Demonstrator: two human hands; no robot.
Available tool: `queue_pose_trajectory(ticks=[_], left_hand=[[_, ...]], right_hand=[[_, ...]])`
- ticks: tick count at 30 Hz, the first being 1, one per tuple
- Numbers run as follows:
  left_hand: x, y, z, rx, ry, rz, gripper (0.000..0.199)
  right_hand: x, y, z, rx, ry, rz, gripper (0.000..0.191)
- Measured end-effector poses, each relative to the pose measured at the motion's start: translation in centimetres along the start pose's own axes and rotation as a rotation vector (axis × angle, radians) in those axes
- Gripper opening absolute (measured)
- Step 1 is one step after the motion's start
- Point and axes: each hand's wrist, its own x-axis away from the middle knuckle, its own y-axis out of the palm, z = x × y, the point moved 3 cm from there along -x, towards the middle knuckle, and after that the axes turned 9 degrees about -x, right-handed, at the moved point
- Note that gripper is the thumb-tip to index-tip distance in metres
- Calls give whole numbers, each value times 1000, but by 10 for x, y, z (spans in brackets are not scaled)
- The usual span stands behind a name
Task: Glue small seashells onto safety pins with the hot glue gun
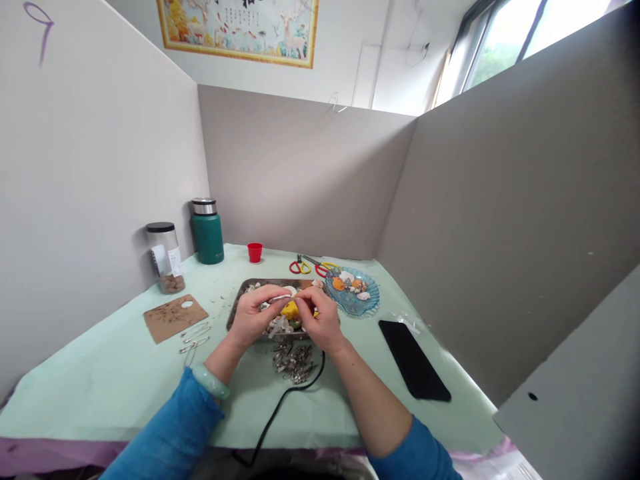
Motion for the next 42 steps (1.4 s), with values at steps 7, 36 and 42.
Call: queue_pose_trajectory(ticks=[7,36,42], left_hand=[[-1,0,2,-35,114,20,13],[7,9,-12,171,-416,-49,31],[5,12,-14,285,-575,-143,35]], right_hand=[[0,0,0,14,-19,-23,11],[1,1,2,54,-7,-50,16],[1,2,5,77,20,-65,20]])
